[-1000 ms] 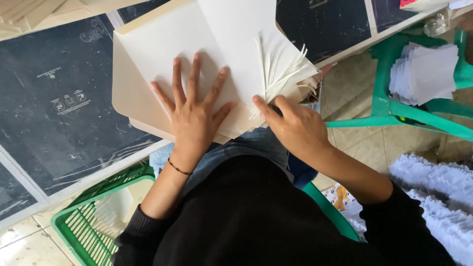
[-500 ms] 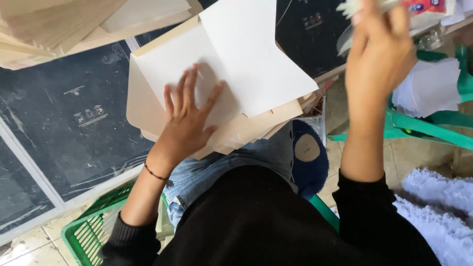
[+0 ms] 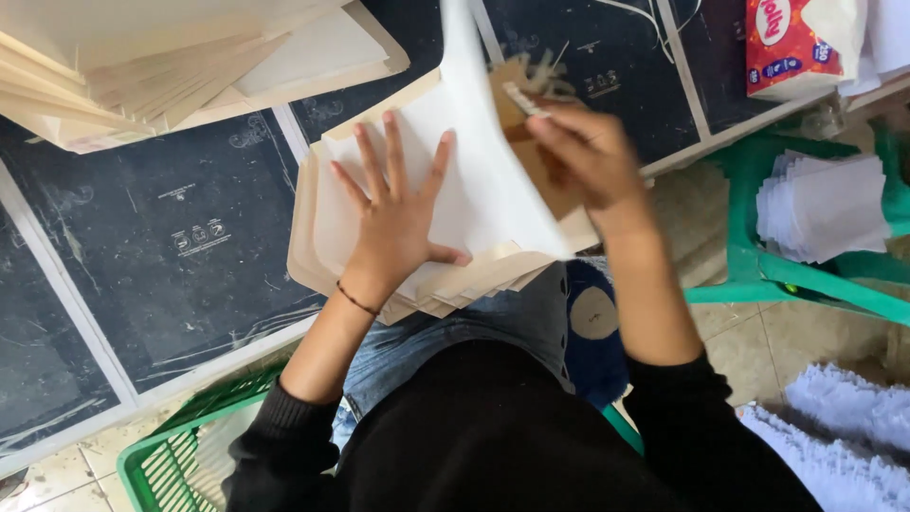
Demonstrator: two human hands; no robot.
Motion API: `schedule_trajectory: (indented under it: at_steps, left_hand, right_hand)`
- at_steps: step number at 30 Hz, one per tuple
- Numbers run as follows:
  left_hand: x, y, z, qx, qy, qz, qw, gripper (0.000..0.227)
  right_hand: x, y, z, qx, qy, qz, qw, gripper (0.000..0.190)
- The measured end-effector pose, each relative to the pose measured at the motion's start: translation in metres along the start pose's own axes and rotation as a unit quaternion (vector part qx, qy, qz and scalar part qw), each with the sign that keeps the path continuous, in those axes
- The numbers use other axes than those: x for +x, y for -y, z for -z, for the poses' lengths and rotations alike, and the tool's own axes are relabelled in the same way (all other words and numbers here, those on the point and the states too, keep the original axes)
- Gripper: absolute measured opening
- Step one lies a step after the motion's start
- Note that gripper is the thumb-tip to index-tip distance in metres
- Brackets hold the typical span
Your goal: The person sits on a chair and repeatedly inserts white paper sheets into brown book covers. They align the paper, fold the cover flaps over it, and place the completed items into a growing stack on their lap.
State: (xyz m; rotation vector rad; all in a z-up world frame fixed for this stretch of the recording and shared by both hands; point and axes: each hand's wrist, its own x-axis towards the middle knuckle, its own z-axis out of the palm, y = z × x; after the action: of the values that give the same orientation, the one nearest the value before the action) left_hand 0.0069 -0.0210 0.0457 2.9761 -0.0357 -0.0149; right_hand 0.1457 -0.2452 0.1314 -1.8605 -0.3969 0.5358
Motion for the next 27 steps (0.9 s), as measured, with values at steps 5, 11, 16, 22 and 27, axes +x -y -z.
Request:
schedule_trajectory:
  at_steps: [5,11,16,22,27]
  left_hand:
    - [0.005,-0.008,-0.01,-0.041,0.067,0.05,0.996,0.133]
    - [0.004,0.035,-0.095,-0.085,0.001,0.014,0.996,0.1]
    - [0.024,0.085,-0.012,0.193,-0.323,0.102,0.921,0.035]
    - [0.082,0.279,-0.037,0.234,-0.32,0.137,0.908,0.058]
    - [0.02,0.155,0.082,0.154,-0.33,0.082,0.928,0.023]
  right_hand:
    - [-0.011,-0.009,-0.08,-0.22,-0.055,0.198,0.953,0.036]
    - [-0.015,-0.036,-0.113,-0.457,-0.129,0.289,0.831,0.046]
    - [-0.013,-0.056,-0.117,-0.535,-0.177,0.282,0.777,0.047]
    - [-0.009,-0.065,-0.123,-0.549,-0.208,0.307,0.749,0.051]
    - [-0.008,-0.069,-0.125,-0.55,-0.219,0.303,0.747,0.049]
